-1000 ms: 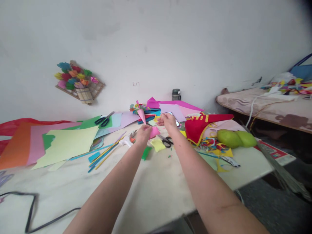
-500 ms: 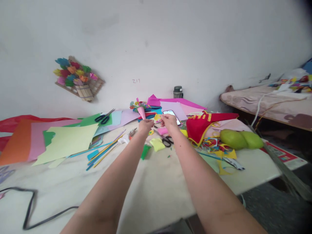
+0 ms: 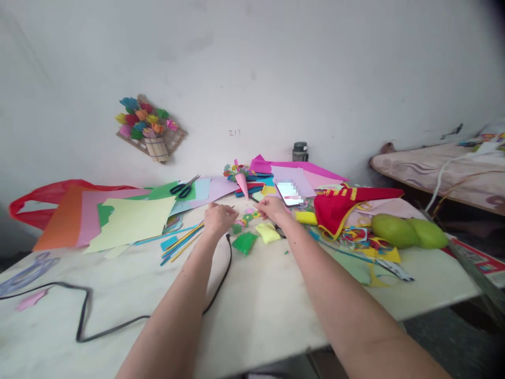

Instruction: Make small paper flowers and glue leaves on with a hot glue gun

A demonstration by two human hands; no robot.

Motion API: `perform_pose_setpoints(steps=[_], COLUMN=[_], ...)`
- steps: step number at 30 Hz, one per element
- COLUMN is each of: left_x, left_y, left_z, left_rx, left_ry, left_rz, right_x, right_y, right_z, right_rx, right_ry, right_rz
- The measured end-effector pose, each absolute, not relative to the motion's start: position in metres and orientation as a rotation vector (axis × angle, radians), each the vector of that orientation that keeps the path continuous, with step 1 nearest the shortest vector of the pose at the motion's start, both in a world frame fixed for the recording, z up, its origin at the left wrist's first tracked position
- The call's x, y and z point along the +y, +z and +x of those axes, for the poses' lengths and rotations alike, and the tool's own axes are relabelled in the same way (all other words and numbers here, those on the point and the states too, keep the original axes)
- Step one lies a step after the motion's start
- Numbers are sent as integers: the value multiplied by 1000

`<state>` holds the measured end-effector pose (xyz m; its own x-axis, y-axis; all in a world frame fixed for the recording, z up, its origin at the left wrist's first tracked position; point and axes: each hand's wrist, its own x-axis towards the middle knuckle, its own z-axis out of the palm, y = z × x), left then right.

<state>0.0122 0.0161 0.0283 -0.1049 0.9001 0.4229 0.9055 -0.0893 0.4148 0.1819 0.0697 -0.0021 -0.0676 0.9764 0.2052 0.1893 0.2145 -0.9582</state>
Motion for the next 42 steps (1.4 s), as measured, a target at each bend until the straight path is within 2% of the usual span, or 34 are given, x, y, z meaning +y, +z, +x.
perform_pose_setpoints(steps=[6, 12, 22, 28, 34, 42], left_x=[16, 18, 17, 20, 19, 16], left_y=[16, 4, 4, -1, -2, 1], left_z=[2, -4, -9, -5, -3, 0], left_rx=[-1939, -1881, -1898, -1833, -1758, -1653], left_ry=[-706, -680, -570, -487, -388, -370], left_rz=[-2147, -2222, -2183, -2182, -2220, -2185], right_x=[65, 56, 66, 57, 64, 63], right_y=[-4, -1, -22, -6, 2, 7], right_z=[171, 155, 147, 152, 166, 169], right_rx=[-1507, -1549, -1858, -1660, -1354, -1303], right_ry=[1050, 1164, 1087, 1227, 1131, 1060], right_rz=[-1138, -1052, -1138, -1188, -1112, -1141])
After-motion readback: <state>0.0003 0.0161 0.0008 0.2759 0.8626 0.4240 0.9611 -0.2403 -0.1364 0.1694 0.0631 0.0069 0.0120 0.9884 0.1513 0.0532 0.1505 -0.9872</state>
